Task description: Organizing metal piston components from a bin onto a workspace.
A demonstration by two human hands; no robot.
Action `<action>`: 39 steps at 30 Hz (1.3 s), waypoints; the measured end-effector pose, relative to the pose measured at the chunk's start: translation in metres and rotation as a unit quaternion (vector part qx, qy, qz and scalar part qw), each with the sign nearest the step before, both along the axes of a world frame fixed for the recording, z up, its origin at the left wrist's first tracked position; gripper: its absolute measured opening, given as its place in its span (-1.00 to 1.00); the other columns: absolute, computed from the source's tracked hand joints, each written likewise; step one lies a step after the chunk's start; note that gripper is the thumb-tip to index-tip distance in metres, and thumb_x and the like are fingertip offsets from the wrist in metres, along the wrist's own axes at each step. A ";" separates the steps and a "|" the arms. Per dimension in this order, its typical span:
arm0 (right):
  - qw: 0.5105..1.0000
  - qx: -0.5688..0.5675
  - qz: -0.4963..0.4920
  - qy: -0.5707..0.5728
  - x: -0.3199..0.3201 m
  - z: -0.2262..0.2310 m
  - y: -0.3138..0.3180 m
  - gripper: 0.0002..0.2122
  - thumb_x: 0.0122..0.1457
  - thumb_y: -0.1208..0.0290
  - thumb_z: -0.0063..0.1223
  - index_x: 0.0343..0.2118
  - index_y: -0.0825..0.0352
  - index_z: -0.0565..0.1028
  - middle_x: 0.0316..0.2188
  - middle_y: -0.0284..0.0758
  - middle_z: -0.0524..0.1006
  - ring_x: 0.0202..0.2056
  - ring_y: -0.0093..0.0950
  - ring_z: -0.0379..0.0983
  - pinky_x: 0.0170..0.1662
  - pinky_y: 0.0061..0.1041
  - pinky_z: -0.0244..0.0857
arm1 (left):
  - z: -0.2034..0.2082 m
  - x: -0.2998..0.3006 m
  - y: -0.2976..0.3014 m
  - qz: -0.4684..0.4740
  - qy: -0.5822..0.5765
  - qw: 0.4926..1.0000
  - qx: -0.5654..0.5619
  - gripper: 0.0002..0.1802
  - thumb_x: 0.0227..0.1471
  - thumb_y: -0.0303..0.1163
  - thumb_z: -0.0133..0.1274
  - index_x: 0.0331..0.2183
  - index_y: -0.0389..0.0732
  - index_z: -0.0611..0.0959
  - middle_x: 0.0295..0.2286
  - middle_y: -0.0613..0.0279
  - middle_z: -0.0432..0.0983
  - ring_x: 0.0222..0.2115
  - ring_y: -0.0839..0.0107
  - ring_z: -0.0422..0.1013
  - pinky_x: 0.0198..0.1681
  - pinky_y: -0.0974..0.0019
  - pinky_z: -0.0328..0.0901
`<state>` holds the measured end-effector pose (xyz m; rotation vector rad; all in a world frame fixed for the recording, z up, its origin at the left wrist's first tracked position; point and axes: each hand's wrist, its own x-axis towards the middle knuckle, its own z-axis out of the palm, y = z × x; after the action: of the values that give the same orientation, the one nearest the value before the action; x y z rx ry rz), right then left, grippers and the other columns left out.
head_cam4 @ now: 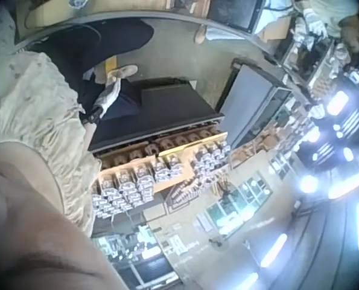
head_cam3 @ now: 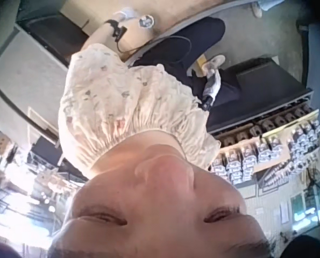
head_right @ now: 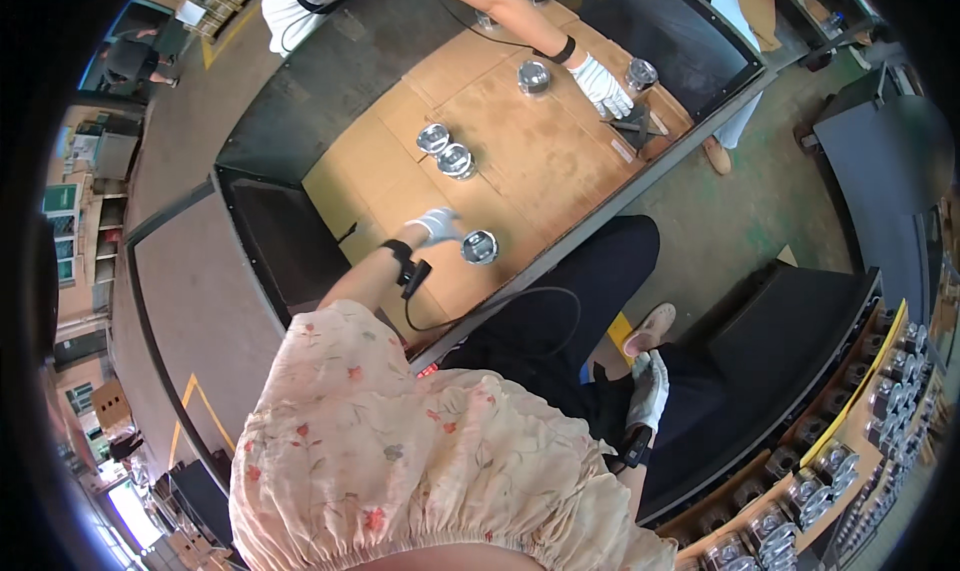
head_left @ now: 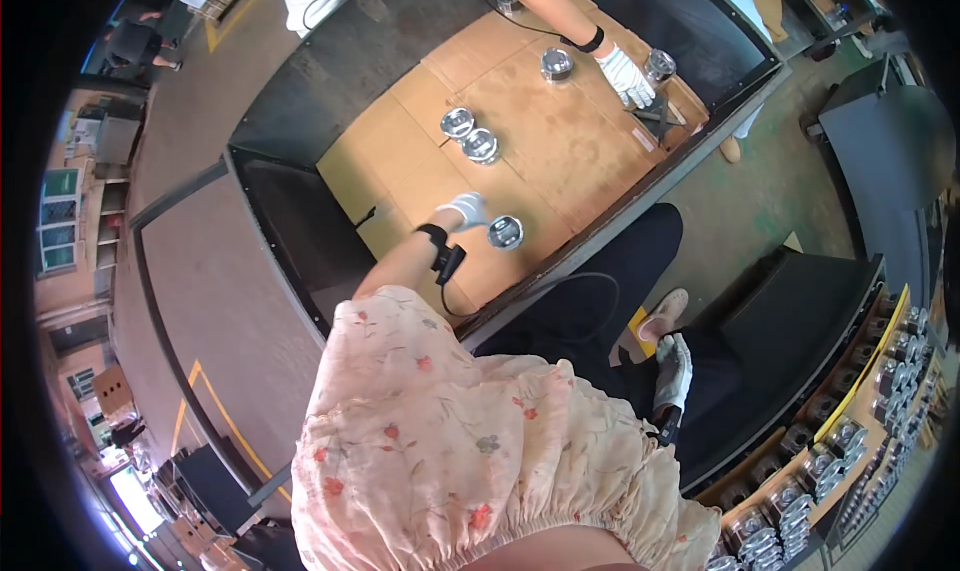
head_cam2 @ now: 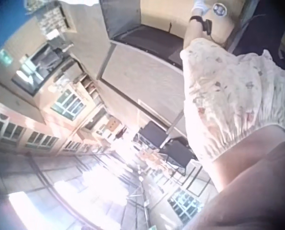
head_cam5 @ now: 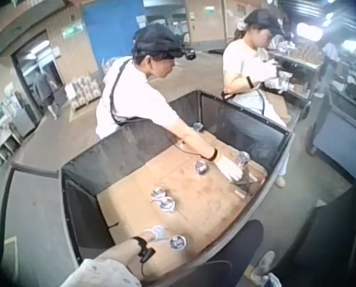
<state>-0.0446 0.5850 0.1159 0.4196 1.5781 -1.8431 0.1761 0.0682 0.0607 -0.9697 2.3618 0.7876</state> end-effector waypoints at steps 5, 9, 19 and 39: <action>0.997 0.070 0.024 0.006 0.000 0.010 -0.019 -0.69 0.28 0.36 -0.03 0.03 0.37 0.44 -0.18 -0.33 0.56 -0.19 -0.50 0.51 -0.04 -0.55 0.37 | -0.054 -0.039 0.041 0.082 -0.058 0.995 0.019 -0.55 -0.18 -0.17 0.16 -0.28 -0.31 0.67 -0.26 -0.13 0.58 -0.27 0.03 0.55 -0.21 0.19 0.44; 0.993 0.103 0.059 0.025 0.003 0.012 -0.022 -0.71 0.28 0.35 -0.04 0.01 0.36 0.45 -0.17 -0.33 0.55 -0.18 -0.50 0.50 -0.03 -0.53 0.36 | -0.054 -0.061 0.041 0.040 -0.092 0.992 -0.081 -0.70 -0.03 -0.32 0.04 -0.24 -0.23 0.65 -0.39 -0.05 0.62 -0.44 0.07 0.59 -0.36 0.16 0.47; 0.995 0.104 0.005 0.007 0.014 0.011 -0.014 -0.74 0.27 0.45 -0.04 -0.01 0.34 0.46 -0.18 -0.34 0.56 -0.18 -0.52 0.51 -0.04 -0.54 0.38 | -0.060 -0.128 -0.040 0.292 0.155 0.903 -0.273 -0.89 -0.10 -0.38 0.01 -0.45 -0.13 0.42 -0.50 0.30 0.37 -0.43 0.38 0.35 -0.38 0.33 0.27; 0.997 -0.057 -0.039 0.029 0.007 -0.020 -0.001 -0.76 0.32 0.44 -0.16 -0.04 0.34 0.48 -0.23 -0.31 0.60 -0.19 -0.52 0.53 -0.06 -0.53 0.36 | 0.313 -0.210 0.031 -0.111 0.348 0.877 -0.312 -0.73 0.05 -0.32 -0.06 -0.25 -0.17 0.65 -0.27 0.17 0.54 -0.22 0.26 0.46 -0.12 0.24 0.29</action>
<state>-0.0375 0.5842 0.0956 0.3839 1.5047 -2.0105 -0.0341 0.0996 0.3739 -0.6637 3.4146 0.2838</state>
